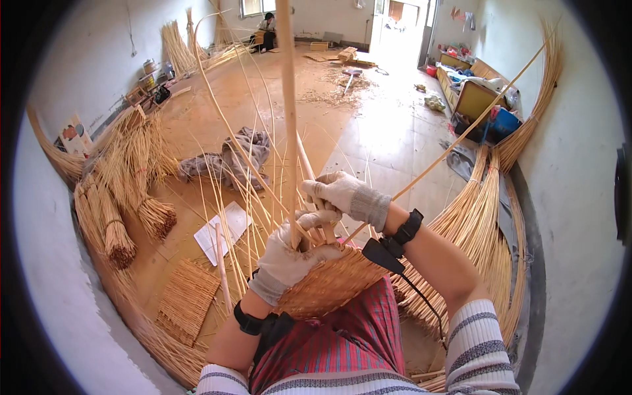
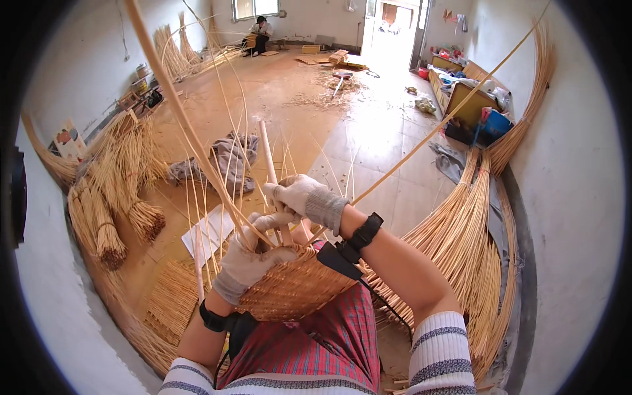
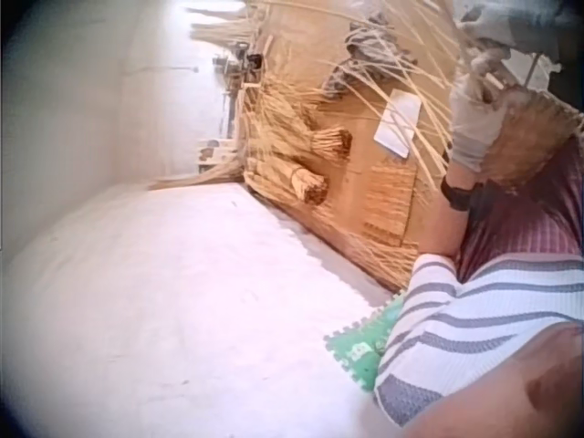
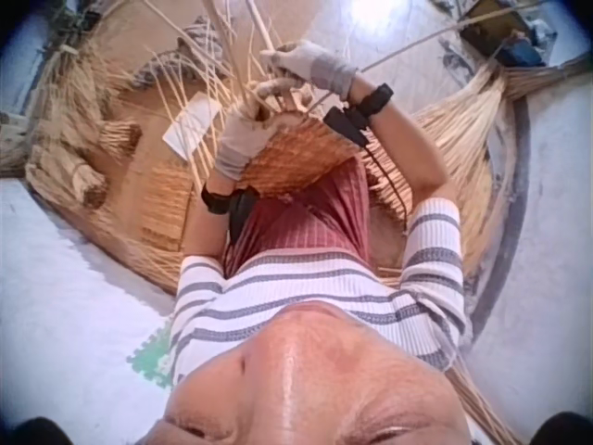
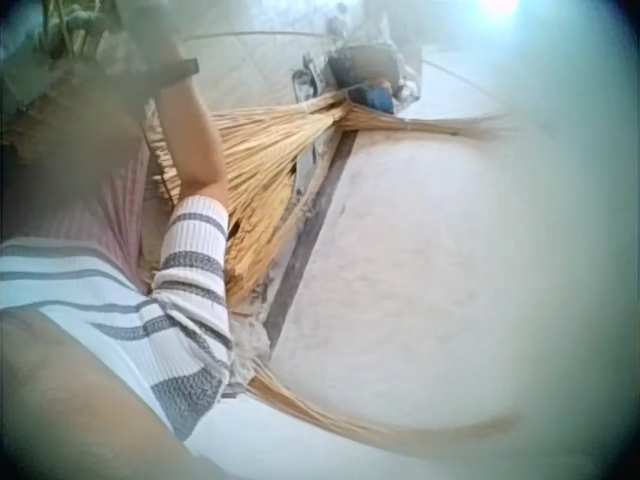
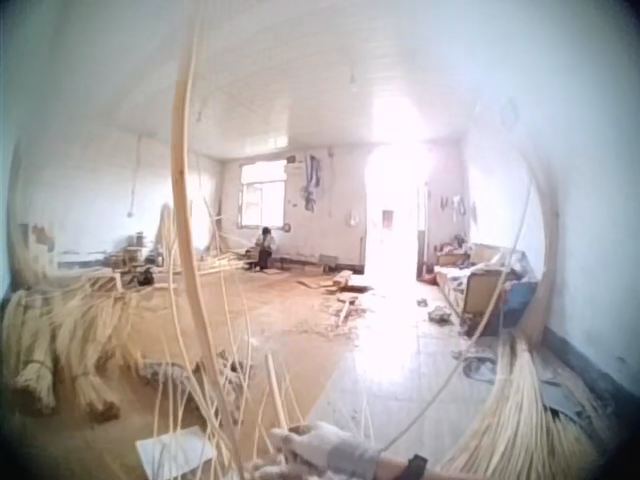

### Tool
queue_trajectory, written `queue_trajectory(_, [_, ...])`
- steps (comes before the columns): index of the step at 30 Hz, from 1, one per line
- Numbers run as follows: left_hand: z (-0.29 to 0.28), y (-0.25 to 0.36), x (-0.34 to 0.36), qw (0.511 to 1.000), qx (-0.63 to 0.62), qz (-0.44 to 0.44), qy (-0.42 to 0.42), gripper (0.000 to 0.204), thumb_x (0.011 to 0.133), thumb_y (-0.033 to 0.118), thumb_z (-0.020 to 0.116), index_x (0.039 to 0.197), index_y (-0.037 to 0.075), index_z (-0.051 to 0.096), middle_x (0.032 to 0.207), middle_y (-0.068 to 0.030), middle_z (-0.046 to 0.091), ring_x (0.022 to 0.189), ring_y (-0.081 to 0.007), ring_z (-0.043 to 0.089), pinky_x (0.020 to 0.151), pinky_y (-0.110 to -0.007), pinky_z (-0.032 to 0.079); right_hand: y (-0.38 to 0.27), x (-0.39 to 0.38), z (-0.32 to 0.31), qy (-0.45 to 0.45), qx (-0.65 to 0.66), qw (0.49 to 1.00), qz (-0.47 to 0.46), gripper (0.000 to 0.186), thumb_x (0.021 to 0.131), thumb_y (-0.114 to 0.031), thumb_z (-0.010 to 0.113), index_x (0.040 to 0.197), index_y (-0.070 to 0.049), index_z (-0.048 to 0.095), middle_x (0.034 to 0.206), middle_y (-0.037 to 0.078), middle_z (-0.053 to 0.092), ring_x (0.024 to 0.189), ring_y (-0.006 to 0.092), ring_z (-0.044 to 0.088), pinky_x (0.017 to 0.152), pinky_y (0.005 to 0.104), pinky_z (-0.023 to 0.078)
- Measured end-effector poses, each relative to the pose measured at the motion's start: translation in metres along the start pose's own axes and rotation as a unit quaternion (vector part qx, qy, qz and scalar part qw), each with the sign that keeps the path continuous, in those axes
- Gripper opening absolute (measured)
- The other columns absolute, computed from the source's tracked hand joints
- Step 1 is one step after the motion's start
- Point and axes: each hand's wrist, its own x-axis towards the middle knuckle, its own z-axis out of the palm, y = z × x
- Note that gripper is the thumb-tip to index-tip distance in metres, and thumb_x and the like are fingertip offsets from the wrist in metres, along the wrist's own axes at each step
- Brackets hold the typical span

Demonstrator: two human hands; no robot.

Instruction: The person is weaving a wicker basket using long wooden strips.

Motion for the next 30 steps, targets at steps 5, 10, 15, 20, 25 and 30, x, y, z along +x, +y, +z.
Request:
queue_trajectory(5, [0.002, 0.006, 0.0, 1.0, -0.027, -0.013, 0.001, 0.05, 0.08, 0.006, 0.085, 0.127, 0.008, 0.067, 0.119, -0.0029, 0.061, 0.1, -0.0119, 0.061, 0.084, -0.028, 0.05, 0.009, 0.004, 0.002, -0.013, 0.035, 0.999, -0.025, 0.052, 0.102, -0.046, 0.056, 0.074, -0.003, 0.065, 0.062, 0.003, 0.059, 0.054, 0.0124, 0.055, 0.053, 0.0305, 0.047])
queue_trajectory(10, [0.005, 0.006, 0.001, 1.0, 0.009, 0.004, 0.008, 0.047, 0.082, 0.007, 0.085, 0.125, 0.008, 0.067, 0.116, -0.0028, 0.061, 0.103, -0.012, 0.062, 0.086, -0.026, 0.05, 0.01, 0.003, 0.002, -0.013, 0.009, 1.0, -0.013, 0.055, 0.099, -0.051, 0.059, 0.076, -0.001, 0.066, 0.064, 0.007, 0.06, 0.061, 0.0173, 0.059, 0.061, 0.0338, 0.051])
queue_trajectory(15, [0.007, 0.006, 0.002, 0.998, 0.014, -0.053, 0.021, 0.045, 0.083, 0.011, 0.085, 0.124, 0.008, 0.068, 0.117, -0.0045, 0.062, 0.101, -0.0144, 0.064, 0.085, -0.031, 0.053, 0.014, 0.013, 0.008, 0.118, -0.186, 0.971, -0.09, 0.057, 0.095, -0.056, 0.062, 0.105, 0.001, 0.066, 0.086, 0.016, 0.068, 0.083, 0.0241, 0.067, 0.077, 0.0373, 0.055])
queue_trajectory(20, [-0.002, -0.024, -0.007, 0.99, 0.115, 0.069, 0.037, 0.039, 0.086, 0.01, 0.081, 0.122, 0.004, 0.066, 0.113, -0.0061, 0.064, 0.098, -0.0146, 0.066, 0.08, -0.031, 0.055, -0.058, -0.049, 0.022, 0.028, 0.258, 0.808, -0.529, 0.046, 0.1, -0.03, 0.063, 0.136, -0.003, 0.053, 0.095, 0.012, 0.066, 0.088, 0.0208, 0.068, 0.078, 0.034, 0.056])
queue_trajectory(25, [0.003, -0.02, -0.008, 0.994, -0.036, -0.101, 0.032, 0.04, 0.087, 0.002, 0.078, 0.124, 0.001, 0.062, 0.099, -0.0014, 0.064, 0.087, -0.0112, 0.063, 0.08, -0.024, 0.054, -0.013, -0.029, 0.045, 0.144, 0.276, 0.844, -0.438, 0.031, 0.107, -0.034, 0.049, 0.123, -0.007, 0.056, 0.069, -0.002, 0.051, 0.06, 0.0126, 0.052, 0.059, 0.0296, 0.049])
queue_trajectory(30, [0.009, -0.006, 0.003, 0.997, 0.03, -0.059, 0.035, 0.044, 0.084, 0.001, 0.082, 0.124, 0.004, 0.066, 0.11, -0.0017, 0.06, 0.096, -0.0072, 0.06, 0.081, -0.023, 0.052, 0.044, -0.041, 0.024, 0.091, 0.625, 0.743, -0.22, 0.035, 0.109, -0.044, 0.046, 0.096, -0.013, 0.056, 0.057, -0.007, 0.03, 0.044, 0.0071, 0.027, 0.041, 0.0269, 0.029])
